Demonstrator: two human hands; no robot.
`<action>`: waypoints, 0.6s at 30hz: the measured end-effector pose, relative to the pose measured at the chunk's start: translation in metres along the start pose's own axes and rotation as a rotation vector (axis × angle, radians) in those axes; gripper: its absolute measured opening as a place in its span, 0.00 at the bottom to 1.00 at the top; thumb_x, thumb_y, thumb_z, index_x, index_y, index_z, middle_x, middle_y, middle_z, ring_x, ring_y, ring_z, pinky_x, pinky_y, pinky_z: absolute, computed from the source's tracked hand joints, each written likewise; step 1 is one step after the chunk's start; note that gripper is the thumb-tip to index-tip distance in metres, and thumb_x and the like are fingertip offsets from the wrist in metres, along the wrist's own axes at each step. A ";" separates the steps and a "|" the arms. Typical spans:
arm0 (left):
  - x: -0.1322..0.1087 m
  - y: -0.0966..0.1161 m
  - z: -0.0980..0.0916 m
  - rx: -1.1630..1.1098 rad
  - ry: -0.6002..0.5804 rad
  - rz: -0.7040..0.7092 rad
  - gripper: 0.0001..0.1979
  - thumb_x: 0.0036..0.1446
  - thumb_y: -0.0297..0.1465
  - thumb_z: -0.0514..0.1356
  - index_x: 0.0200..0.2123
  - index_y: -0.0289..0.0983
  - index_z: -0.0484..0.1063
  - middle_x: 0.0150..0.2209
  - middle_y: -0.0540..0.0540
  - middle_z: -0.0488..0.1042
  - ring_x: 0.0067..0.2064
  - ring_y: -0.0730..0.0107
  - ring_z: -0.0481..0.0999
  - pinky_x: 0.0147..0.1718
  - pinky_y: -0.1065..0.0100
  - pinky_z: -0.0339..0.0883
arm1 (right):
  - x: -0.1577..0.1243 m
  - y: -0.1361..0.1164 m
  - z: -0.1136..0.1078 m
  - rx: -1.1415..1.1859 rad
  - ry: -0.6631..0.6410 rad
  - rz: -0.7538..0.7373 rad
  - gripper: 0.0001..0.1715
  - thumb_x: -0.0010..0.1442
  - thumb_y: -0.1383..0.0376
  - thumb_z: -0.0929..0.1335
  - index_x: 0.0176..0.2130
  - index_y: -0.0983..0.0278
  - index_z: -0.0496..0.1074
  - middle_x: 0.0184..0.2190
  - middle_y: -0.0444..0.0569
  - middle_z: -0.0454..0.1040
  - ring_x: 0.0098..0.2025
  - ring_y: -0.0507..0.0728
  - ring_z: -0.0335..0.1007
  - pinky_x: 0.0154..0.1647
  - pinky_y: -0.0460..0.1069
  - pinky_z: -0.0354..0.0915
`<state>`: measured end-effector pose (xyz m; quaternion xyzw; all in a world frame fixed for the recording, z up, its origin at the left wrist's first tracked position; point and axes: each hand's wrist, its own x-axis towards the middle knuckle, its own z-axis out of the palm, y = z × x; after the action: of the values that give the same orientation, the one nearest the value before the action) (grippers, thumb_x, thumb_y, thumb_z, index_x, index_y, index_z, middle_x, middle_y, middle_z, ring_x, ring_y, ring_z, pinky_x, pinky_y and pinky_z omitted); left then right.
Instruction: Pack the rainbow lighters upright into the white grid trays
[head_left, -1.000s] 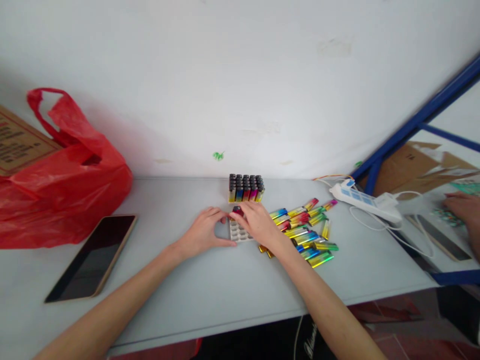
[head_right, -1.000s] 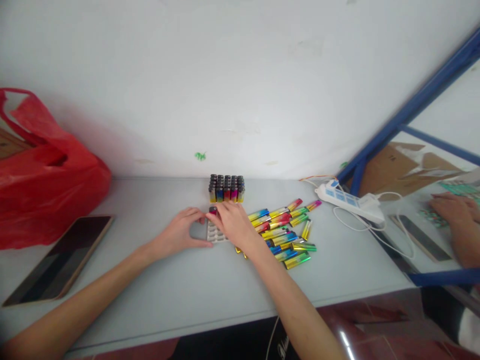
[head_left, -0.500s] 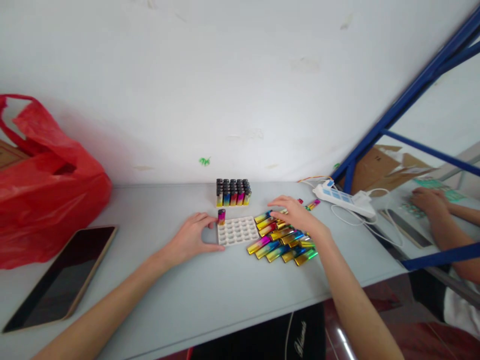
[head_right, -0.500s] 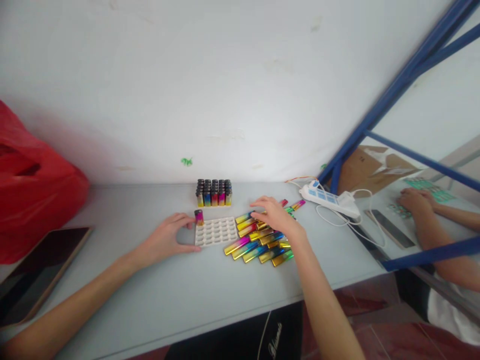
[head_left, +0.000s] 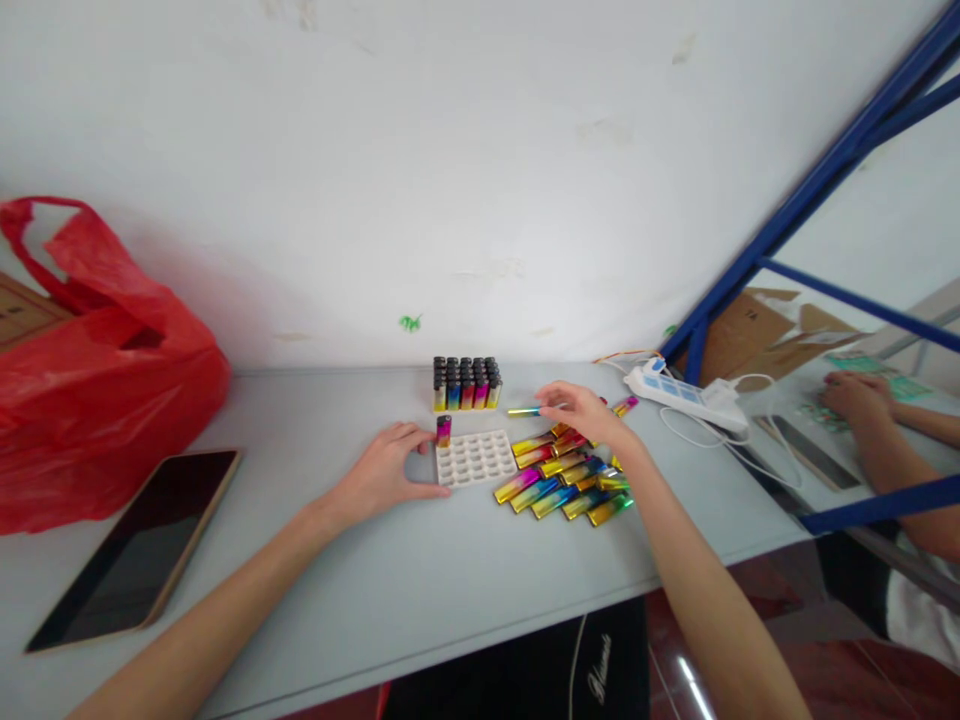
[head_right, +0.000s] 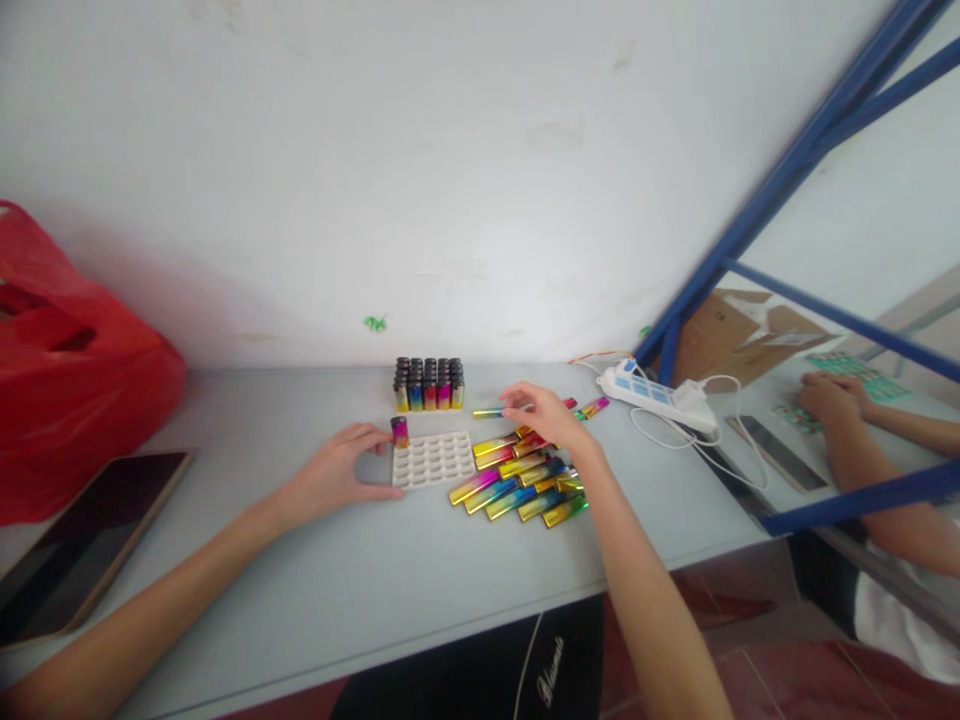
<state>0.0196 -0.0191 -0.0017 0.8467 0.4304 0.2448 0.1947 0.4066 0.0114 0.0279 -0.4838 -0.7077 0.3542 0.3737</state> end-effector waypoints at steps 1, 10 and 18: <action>0.000 0.001 0.000 0.002 -0.003 0.001 0.35 0.44 0.62 0.74 0.44 0.42 0.80 0.41 0.46 0.79 0.44 0.52 0.80 0.48 0.55 0.74 | 0.001 -0.001 0.002 0.062 0.055 0.007 0.22 0.59 0.50 0.79 0.46 0.61 0.82 0.41 0.49 0.82 0.44 0.59 0.79 0.49 0.55 0.76; -0.001 -0.003 0.001 0.007 -0.010 -0.017 0.35 0.43 0.60 0.76 0.45 0.41 0.79 0.42 0.45 0.79 0.45 0.51 0.80 0.48 0.55 0.74 | 0.026 -0.044 0.022 0.661 0.444 -0.013 0.26 0.53 0.48 0.82 0.46 0.55 0.77 0.43 0.43 0.76 0.44 0.55 0.76 0.53 0.57 0.80; -0.002 0.009 -0.003 0.045 0.013 -0.008 0.30 0.50 0.55 0.75 0.46 0.41 0.78 0.41 0.45 0.79 0.44 0.53 0.80 0.48 0.55 0.76 | 0.032 -0.049 0.067 0.886 0.407 0.181 0.28 0.44 0.55 0.85 0.44 0.59 0.83 0.37 0.43 0.80 0.32 0.50 0.71 0.38 0.49 0.72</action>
<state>0.0226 -0.0253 0.0047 0.8475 0.4403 0.2400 0.1737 0.3196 0.0184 0.0442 -0.3972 -0.3569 0.5505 0.6417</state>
